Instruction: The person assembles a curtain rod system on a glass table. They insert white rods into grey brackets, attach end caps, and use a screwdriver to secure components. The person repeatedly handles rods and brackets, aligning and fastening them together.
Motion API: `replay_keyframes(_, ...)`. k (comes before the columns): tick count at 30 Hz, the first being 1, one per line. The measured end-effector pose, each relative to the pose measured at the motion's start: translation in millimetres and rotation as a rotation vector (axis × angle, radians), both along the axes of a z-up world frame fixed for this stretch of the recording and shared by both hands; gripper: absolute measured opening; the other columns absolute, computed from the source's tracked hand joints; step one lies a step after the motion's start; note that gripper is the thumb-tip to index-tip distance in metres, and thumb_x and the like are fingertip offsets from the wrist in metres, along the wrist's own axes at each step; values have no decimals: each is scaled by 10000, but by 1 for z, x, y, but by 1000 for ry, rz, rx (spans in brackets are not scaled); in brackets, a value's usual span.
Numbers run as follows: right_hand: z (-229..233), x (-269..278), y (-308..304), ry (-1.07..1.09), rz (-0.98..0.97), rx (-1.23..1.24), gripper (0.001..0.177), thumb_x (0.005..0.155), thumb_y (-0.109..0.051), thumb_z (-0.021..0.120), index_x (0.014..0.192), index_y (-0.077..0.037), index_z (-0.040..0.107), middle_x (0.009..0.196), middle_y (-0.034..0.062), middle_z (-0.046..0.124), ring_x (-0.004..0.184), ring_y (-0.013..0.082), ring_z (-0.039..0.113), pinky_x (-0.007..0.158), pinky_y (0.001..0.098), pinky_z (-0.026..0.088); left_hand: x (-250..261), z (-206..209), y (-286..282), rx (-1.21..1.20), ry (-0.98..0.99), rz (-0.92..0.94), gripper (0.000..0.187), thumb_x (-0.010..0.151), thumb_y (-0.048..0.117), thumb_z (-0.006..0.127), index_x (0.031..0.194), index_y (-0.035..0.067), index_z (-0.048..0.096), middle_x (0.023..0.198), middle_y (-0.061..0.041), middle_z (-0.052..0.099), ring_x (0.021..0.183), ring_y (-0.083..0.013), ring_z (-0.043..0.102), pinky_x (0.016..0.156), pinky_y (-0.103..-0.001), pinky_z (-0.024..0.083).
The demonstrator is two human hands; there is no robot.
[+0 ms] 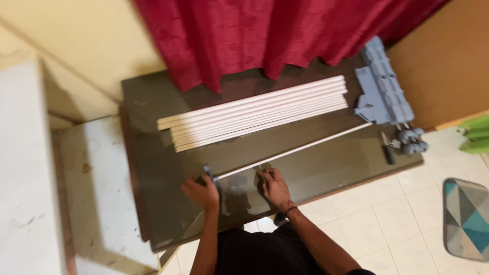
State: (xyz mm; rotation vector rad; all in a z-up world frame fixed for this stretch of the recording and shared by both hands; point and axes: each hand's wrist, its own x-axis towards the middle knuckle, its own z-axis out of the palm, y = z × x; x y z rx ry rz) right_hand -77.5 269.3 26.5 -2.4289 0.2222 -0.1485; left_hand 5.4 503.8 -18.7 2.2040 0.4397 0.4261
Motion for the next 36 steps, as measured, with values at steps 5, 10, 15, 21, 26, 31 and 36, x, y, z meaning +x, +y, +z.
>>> replay_keyframes(5, -15, -39, -68, 90, -168, 32, 330, 878, -76, 644, 1200, -129, 694, 1258, 162, 599, 1083, 387, 645, 888, 450, 566, -49, 38, -116, 174, -113, -526, 400, 806, 146, 700, 1173, 28, 591, 1158, -219, 541, 1122, -460, 550, 995, -564, 418)
replay_keyframes(10, -33, -87, -146, 153, -283, 4, 370, 852, -91, 659, 1221, -82, 675, 1253, 187, 586, 1148, 410, 601, 958, 452, 543, -102, 31, -244, 177, 271, -1104, 563, 836, 84, 671, 1364, 16, 486, 1321, -224, 475, 1195, -426, 535, 1014, -498, 447)
replay_keyframes(15, -41, -129, -225, 326, -388, 11, 395, 854, -113, 647, 1247, -68, 642, 1290, 152, 607, 1294, 358, 519, 1010, 410, 533, -143, 12, -348, 243, 199, -1345, 641, 768, 43, 715, 1377, 54, 515, 1360, -175, 503, 1287, -399, 499, 1082, -485, 417)
replay_keyframes(21, -55, -166, -317, 287, -378, -100, 397, 898, -108, 618, 1291, -64, 653, 1341, 92, 628, 1339, 347, 461, 1093, 412, 470, -166, -4, -434, 424, 216, -1562, 724, 796, 86, 754, 1442, 0, 438, 1500, -218, 392, 1378, -415, 403, 1140, -490, 334)
replay_keyframes(26, -64, -180, -384, 338, -379, -146, 414, 881, -95, 613, 1289, -32, 619, 1387, 118, 586, 1378, 378, 418, 1090, 410, 464, -170, -14, -502, 558, 212, -1680, 790, 805, 110, 746, 1484, -32, 367, 1582, -202, 326, 1419, -391, 368, 1167, -495, 300)
replay_keyframes(31, -67, -177, -440, 229, -432, -168, 622, 829, -31, 588, 1444, -12, 494, 1505, 196, 475, 1422, 410, 361, 1135, 419, 427, -155, -28, -570, 588, 307, -1619, 833, 840, 67, 696, 1573, 7, 303, 1659, -153, 267, 1407, -339, 440, 1107, -448, 427)
replay_keyframes(36, -67, -158, -473, 258, -280, -183, 763, 786, -96, 674, 1492, 11, 404, 1542, 209, 404, 1447, 476, 204, 1159, 477, 311, -130, -31, -623, 602, 257, -1605, 891, 819, 111, 739, 1575, 49, 272, 1696, -91, 177, 1402, -311, 451, 1054, -436, 474)
